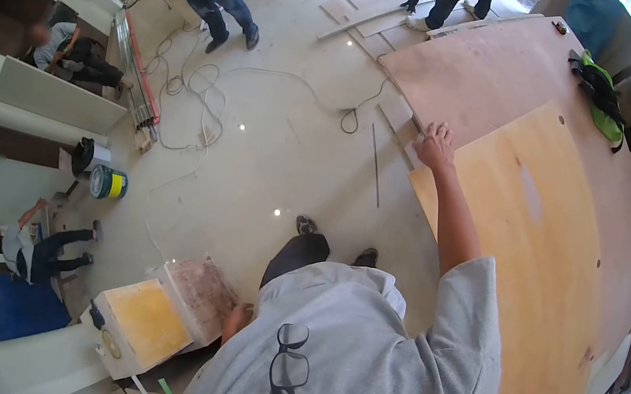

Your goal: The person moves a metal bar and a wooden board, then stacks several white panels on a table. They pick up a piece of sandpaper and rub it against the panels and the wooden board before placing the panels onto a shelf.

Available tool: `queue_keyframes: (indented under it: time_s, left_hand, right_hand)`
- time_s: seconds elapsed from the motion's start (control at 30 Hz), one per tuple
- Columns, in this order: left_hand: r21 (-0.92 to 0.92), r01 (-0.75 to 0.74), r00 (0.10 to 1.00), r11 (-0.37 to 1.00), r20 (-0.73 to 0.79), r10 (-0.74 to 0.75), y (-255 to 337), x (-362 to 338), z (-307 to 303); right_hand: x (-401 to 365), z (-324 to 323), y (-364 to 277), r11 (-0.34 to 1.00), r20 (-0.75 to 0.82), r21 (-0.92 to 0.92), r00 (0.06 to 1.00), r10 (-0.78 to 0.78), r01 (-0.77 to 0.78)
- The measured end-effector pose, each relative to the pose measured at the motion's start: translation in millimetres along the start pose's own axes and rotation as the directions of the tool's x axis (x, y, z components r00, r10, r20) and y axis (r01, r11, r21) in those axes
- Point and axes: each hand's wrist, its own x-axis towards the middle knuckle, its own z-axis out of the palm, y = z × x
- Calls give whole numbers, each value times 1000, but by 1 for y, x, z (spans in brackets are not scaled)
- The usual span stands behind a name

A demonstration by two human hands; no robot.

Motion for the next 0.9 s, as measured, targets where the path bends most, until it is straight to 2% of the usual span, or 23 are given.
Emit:
queue_keyframes:
  time_s: [0.07,0.17,0.27,0.33,0.37,0.43,0.53,0.6,0.63,0.67,0.73,0.8,0.83,0.87,0.9]
  left_hand:
    - [-191,42,994,981,106,-22,-16,1,24]
    - [-377,106,969,920,248,-10,-32,17,46]
    - [-437,147,946,887,325,4,-27,55,35]
    - [-474,155,940,867,341,18,-15,91,16]
    - [-497,152,943,855,331,25,-5,113,4]
    - [-538,120,959,835,280,43,19,158,-29]
    - [-572,-59,995,818,32,94,44,208,-77]
    - [-667,-225,970,711,-87,225,64,211,-116]
    - [-656,-257,966,709,-145,215,70,213,-129]
    - [-649,-288,957,704,-206,202,77,219,-141]
    - [-596,-324,946,735,-225,235,65,240,-148]
    - [-565,-367,923,738,-321,213,30,274,-111]
    - [-532,-405,900,743,-377,221,23,287,-105]
    - [-503,-346,918,792,-356,174,20,275,-106]
    - [-582,-209,969,786,-230,87,17,263,-108]
  right_hand:
    - [-3,-13,-8,997,220,-77,975,14,3]
    - [-1,-19,-8,993,13,110,999,39,-40]
    - [-12,-32,-8,994,310,-108,951,7,28]
    - [0,-47,-15,995,305,-24,947,99,-97]
    - [2,-53,-16,987,310,16,939,150,-163]
    - [9,-27,-2,994,282,-35,954,105,-99]
    - [-1,-28,-10,981,308,-194,950,50,11]
    - [20,-43,-14,976,472,5,861,190,-218]
    - [16,-11,-6,985,139,19,976,168,-173]
    - [20,2,0,987,167,15,974,154,-159]
    - [20,13,8,986,337,-157,936,98,-47]
    - [37,-14,-4,994,466,-37,878,112,-107]
    - [30,-8,-8,989,271,-50,951,148,-140]
    - [23,0,-6,981,57,-46,980,190,-188]
    - [22,5,-3,986,183,-114,972,145,-125]
